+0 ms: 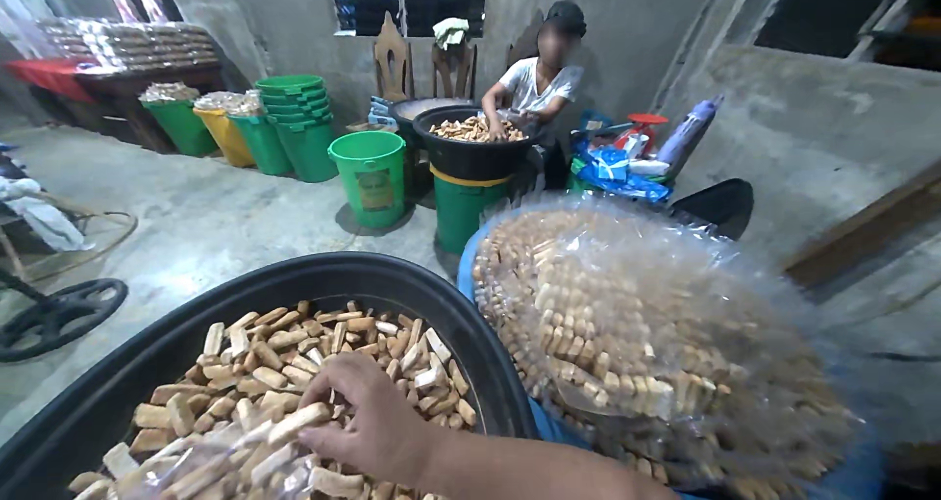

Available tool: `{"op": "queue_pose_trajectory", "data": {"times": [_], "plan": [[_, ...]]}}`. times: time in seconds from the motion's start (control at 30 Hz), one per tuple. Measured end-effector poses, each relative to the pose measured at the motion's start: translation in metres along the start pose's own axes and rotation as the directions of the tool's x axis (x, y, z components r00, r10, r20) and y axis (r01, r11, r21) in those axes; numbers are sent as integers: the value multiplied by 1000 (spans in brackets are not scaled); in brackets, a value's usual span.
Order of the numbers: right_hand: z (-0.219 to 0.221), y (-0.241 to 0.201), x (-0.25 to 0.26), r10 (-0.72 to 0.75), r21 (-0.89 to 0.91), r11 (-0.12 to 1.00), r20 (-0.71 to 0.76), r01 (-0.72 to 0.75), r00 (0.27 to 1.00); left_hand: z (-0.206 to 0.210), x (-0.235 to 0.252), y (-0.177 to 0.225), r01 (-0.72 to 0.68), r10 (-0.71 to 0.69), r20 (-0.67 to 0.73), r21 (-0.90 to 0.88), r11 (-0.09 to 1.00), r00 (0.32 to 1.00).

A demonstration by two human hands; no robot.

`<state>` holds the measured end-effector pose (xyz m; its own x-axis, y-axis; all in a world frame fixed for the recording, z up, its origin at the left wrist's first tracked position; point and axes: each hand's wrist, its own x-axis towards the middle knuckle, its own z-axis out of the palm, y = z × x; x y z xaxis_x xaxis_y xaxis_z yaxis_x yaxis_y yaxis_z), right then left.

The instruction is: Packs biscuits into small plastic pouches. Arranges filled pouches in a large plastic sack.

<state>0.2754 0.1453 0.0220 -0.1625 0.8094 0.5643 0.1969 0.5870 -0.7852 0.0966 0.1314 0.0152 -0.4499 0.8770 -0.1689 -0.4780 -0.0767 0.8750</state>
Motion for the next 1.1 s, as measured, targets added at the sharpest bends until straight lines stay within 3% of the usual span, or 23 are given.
{"op": "queue_pose_trajectory", "data": {"times": [0.07, 0.17, 0.27, 0.5, 0.67, 0.73, 0.8, 0.87, 1.0, 1.1], "plan": [[5, 8, -1, -163, -78, 985, -89, 156, 983, 19, -19, 5, 53, -52, -18, 72, 996, 999], [9, 21, 0, -378, -160, 922, -168, 353, 911, 8, -14, -8, 116, -114, 133, -4, 993, 985], [6, 22, 1, -479, -238, 869, -193, 433, 856, 6, -15, -11, 122, -113, 171, -40, 992, 979], [4, 14, 0, -405, -204, 906, -174, 370, 897, 9, -15, 1, 33, -31, 68, -36, 999, 997], [2, 23, 3, -524, -301, 834, -170, 462, 835, 6, -21, -13, 170, -148, 305, -45, 984, 941], [-8, 23, 3, -485, -294, 850, -113, 437, 867, 18, -38, -14, 216, -200, 237, -43, 975, 951], [-16, 22, 3, -394, -281, 878, 38, 389, 918, 22, -41, -13, 196, -186, 164, -49, 979, 969], [-21, 19, 4, -346, -279, 885, 145, 374, 927, 16, -34, -11, 181, -159, 234, -75, 981, 959], [-22, 14, 4, -440, -311, 864, -81, 396, 895, 13, -36, -7, 227, -170, 417, -92, 970, 893], [-26, 12, 1, -473, -336, 849, -143, 407, 869, 12, -39, -2, 248, -172, 528, -75, 966, 831]]}}
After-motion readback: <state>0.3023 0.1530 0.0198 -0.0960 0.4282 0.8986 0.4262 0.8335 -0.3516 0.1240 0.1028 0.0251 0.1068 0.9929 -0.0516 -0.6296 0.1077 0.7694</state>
